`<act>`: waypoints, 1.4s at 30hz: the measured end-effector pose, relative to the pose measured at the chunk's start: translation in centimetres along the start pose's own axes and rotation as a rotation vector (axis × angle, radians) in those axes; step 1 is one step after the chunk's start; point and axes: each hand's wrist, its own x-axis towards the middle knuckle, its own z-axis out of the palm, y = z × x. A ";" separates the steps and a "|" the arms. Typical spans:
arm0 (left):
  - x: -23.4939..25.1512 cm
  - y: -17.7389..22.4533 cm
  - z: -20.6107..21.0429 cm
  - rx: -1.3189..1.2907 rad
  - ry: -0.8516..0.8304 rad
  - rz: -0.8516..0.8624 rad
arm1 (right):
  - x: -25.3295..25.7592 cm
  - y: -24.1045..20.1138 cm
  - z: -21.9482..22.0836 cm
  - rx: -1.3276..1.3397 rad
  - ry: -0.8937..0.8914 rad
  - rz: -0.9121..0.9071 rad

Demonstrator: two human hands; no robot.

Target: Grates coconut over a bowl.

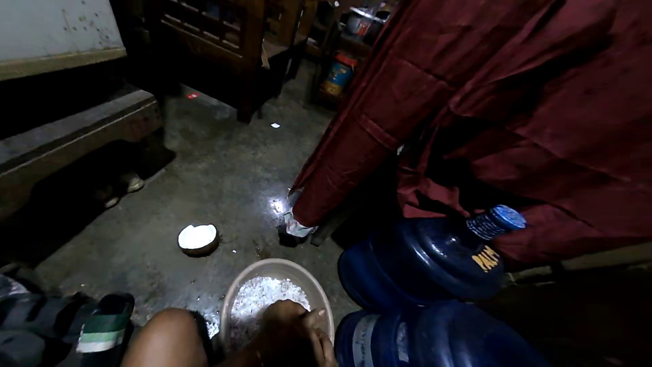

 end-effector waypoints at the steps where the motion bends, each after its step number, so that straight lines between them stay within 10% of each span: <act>1: 1.2 -0.4 -0.2 0.011 -0.035 -0.057 | 1.0 0.2 0.8 0.010 0.003 0.029; 8: 4.8 0.3 -3.7 -0.536 -0.167 -0.173 | 9.5 -0.2 -4.6 -0.029 -0.377 0.147; 12: -1.5 5.1 -5.2 -0.294 -0.227 -0.062 | 3.3 -1.9 -6.9 -0.062 -0.256 0.033; 17: 2.5 0.1 -0.4 -0.031 -0.101 -0.100 | 1.7 0.4 0.0 -0.043 -0.032 0.047; 26: 2.4 2.5 -5.0 -0.445 -0.292 -0.110 | 7.3 -1.4 -6.8 -0.088 -0.435 0.139; 33: 2.1 0.1 -0.1 0.021 -0.084 -0.124 | 1.9 0.9 0.6 -0.054 -0.034 0.019; 42: 2.9 2.3 -4.5 -0.444 -0.243 -0.119 | 7.5 -1.9 -7.6 -0.155 -0.431 0.127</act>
